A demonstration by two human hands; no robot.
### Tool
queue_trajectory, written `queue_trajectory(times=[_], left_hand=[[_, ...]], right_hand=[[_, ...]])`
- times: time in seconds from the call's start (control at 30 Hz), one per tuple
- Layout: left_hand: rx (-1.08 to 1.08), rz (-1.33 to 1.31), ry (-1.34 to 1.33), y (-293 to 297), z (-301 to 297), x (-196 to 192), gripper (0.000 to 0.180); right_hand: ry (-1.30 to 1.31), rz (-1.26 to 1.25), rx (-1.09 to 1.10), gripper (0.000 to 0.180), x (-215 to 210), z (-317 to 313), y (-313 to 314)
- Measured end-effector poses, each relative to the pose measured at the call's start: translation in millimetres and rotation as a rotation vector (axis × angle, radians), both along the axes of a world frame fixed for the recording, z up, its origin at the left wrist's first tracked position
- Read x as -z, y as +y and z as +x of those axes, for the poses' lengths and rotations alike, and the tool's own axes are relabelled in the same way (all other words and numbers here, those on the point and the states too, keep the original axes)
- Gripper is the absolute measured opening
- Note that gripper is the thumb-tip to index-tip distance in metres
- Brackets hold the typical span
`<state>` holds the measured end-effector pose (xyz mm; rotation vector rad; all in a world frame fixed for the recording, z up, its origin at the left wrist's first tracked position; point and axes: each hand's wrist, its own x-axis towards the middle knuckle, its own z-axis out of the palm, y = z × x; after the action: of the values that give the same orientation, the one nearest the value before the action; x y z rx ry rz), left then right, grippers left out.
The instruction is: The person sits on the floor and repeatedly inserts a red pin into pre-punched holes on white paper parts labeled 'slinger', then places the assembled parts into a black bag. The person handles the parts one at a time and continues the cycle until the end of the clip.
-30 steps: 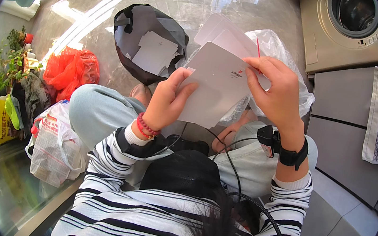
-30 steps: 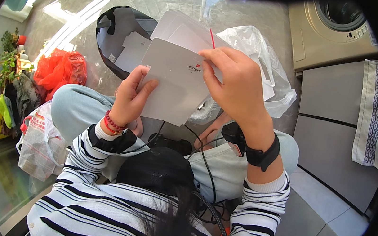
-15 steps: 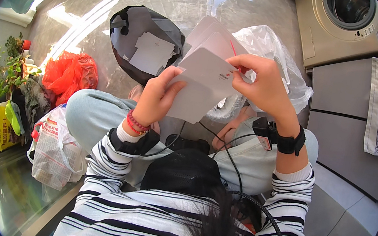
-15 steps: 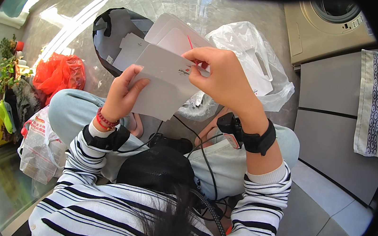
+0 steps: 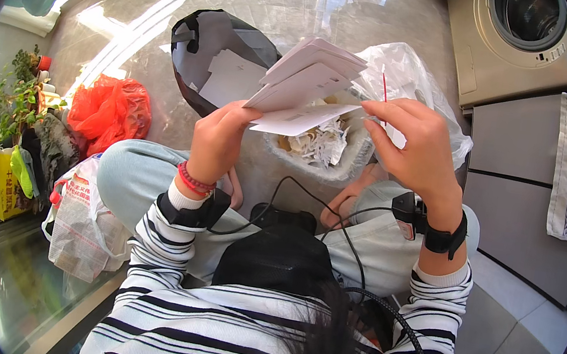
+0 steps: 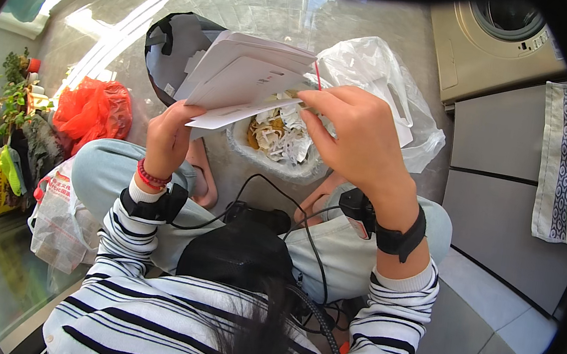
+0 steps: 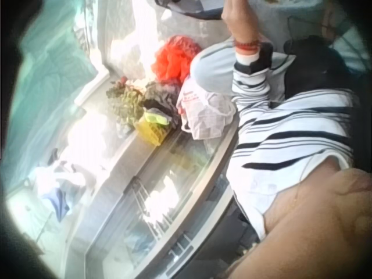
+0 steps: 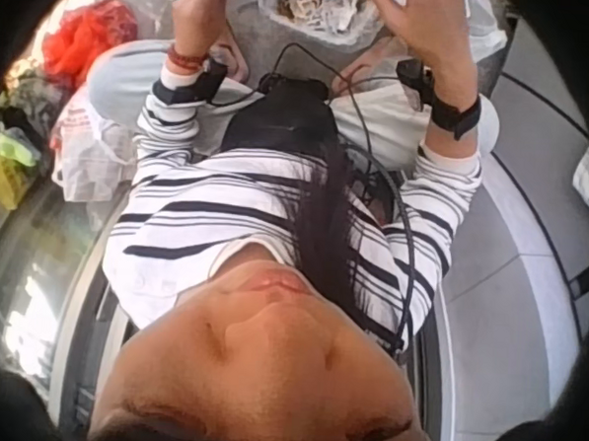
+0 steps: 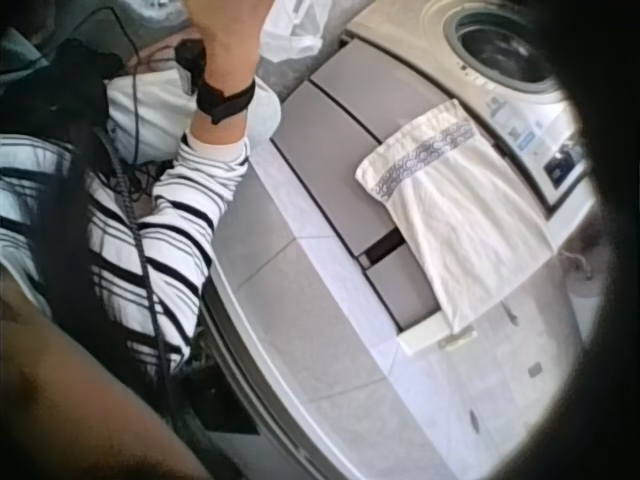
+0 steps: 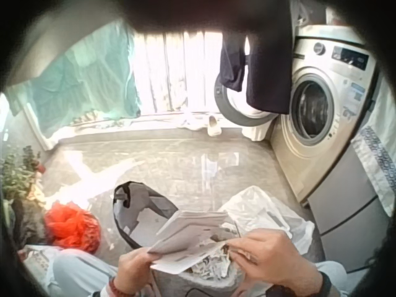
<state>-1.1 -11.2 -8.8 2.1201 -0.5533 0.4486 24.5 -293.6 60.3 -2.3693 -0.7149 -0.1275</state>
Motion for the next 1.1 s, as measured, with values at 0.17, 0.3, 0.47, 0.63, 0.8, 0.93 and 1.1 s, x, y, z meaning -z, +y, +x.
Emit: queue_trajectory(times=[0.17, 0.3, 0.47, 0.63, 0.8, 0.93, 1.1], left_hand=[[0.068, 0.018, 0.100, 10.0, 1.1, -4.5, 0.025], [0.243, 0.120, 0.167, 14.2, 3.5, -10.0, 0.025], [0.207, 0.123, 0.124, 17.0, 7.3, -19.3, 0.041], [-0.006, -0.021, 0.187, 36.4, 9.3, -29.3, 0.030], [-0.038, 0.196, 0.002, 47.9, 22.5, -27.2, 0.024], [-0.151, 0.255, -0.121, 57.4, 25.7, -27.3, 0.036], [-0.116, -0.811, 0.214, 53.6, 20.7, 7.6, 0.039]], right_hand=[[0.113, -0.141, 0.115, 0.043, 6.7, 3.3, -8.2], [-0.131, 0.064, 0.085, 0.053, 22.7, 11.1, 7.7], [0.480, 0.476, 0.018, 0.034, 48.7, 13.7, 35.4], [0.664, 0.698, 0.087, 0.022, 73.9, 9.9, 52.0], [0.734, 0.898, -0.057, 0.022, 82.5, 9.6, 65.7], [0.552, 0.754, 0.025, 0.021, 81.0, 14.5, 76.8], [0.414, 0.819, 0.034, 0.016, 92.3, 20.8, 80.0]])
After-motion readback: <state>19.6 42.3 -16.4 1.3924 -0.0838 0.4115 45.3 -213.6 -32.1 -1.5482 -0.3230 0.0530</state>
